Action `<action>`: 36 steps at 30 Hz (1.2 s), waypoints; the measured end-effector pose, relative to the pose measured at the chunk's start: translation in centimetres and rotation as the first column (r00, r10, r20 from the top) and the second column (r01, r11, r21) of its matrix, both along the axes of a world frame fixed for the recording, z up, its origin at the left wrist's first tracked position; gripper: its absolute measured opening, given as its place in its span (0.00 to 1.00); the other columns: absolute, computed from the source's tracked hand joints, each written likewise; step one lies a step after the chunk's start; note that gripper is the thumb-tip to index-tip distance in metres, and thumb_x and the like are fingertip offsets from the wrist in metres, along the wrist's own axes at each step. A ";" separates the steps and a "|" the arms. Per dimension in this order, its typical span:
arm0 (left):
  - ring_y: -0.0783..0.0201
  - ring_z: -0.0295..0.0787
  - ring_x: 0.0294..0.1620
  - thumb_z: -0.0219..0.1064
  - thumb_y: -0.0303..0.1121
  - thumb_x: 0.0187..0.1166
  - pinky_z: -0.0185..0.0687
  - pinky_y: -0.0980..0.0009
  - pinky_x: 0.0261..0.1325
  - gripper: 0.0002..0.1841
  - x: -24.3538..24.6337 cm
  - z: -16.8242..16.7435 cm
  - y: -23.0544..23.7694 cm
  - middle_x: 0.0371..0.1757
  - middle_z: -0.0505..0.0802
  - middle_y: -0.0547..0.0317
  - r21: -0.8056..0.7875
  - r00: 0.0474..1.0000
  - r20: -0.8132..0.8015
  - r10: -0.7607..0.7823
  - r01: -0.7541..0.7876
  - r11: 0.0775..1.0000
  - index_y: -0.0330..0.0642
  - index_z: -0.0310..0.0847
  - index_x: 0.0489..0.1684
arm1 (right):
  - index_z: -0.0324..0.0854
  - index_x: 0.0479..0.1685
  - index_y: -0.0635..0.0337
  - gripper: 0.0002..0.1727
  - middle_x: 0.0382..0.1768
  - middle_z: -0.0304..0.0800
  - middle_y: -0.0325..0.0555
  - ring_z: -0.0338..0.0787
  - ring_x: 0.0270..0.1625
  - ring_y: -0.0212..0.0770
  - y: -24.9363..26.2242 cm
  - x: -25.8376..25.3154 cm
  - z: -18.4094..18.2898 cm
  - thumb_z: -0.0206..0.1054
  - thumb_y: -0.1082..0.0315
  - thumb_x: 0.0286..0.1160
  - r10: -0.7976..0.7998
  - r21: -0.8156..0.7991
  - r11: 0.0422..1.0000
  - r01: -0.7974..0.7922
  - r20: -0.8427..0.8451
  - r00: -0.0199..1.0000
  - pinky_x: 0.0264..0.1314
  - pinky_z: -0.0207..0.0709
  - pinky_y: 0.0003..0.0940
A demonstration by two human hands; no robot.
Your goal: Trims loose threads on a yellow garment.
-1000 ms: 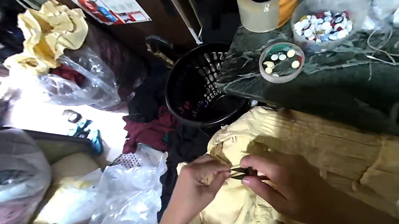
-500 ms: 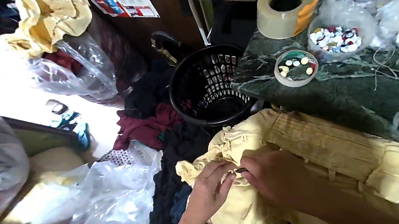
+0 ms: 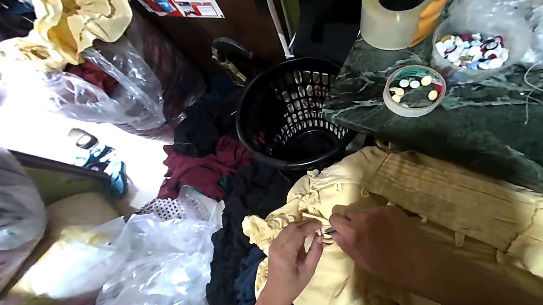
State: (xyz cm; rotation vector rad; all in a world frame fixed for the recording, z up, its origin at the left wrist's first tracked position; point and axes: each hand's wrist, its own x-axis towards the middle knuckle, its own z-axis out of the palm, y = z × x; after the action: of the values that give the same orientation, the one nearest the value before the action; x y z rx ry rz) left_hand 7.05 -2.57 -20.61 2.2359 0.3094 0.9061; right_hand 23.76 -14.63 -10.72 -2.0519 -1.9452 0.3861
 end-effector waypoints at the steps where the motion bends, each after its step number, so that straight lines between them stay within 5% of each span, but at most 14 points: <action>1: 0.70 0.91 0.48 0.65 0.31 0.80 0.87 0.76 0.55 0.09 0.0 0.0 0.0 0.46 0.93 0.53 -0.056 1.000 0.013 -0.016 0.017 0.998 0.34 0.86 0.46 | 0.83 0.39 0.63 0.10 0.24 0.83 0.52 0.89 0.28 0.54 0.0 -0.1 -0.2 0.64 0.64 0.82 -0.009 0.024 1.000 0.008 0.018 1.000 0.25 0.79 0.48; 14: 0.74 0.89 0.49 0.63 0.32 0.82 0.85 0.77 0.57 0.09 0.3 0.3 -0.2 0.45 0.92 0.58 -0.185 0.999 0.041 -0.022 0.029 0.982 0.36 0.85 0.45 | 0.84 0.35 0.63 0.08 0.22 0.82 0.50 0.87 0.22 0.50 0.1 -1.0 -1.1 0.68 0.67 0.75 -0.041 0.174 0.985 0.018 0.129 0.991 0.19 0.77 0.42; 24: 0.73 0.90 0.50 0.64 0.30 0.80 0.86 0.76 0.57 0.08 0.3 0.5 -0.1 0.45 0.92 0.57 -0.219 0.998 0.036 -0.047 0.054 0.974 0.34 0.86 0.44 | 0.85 0.38 0.65 0.05 0.26 0.85 0.53 0.89 0.25 0.52 0.4 -1.3 -0.8 0.67 0.71 0.75 -0.036 0.143 0.990 0.018 0.126 0.991 0.22 0.80 0.43; 33: 0.74 0.90 0.49 0.62 0.32 0.83 0.86 0.74 0.57 0.09 0.1 1.0 0.8 0.44 0.93 0.61 -0.245 0.999 0.036 0.021 -0.012 0.969 0.36 0.87 0.46 | 0.84 0.37 0.63 0.07 0.24 0.84 0.51 0.88 0.25 0.53 0.1 0.2 -1.7 0.67 0.67 0.76 0.020 0.175 0.985 -0.014 -0.031 0.999 0.23 0.80 0.48; 36: 0.74 0.89 0.47 0.61 0.32 0.85 0.87 0.72 0.55 0.10 1.8 3.4 3.3 0.44 0.93 0.62 -0.178 0.999 0.044 0.007 0.001 0.984 0.35 0.86 0.48 | 0.84 0.42 0.63 0.10 0.29 0.86 0.54 0.90 0.30 0.55 0.0 0.5 -1.8 0.65 0.64 0.80 0.033 0.177 0.984 -0.014 -0.105 0.994 0.28 0.82 0.52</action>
State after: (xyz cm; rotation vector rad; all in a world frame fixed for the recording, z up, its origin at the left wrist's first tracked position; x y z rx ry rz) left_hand 8.81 0.77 -17.17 2.0497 0.3586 0.8923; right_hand 24.27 -14.61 -12.55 -1.8602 -1.8703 0.3107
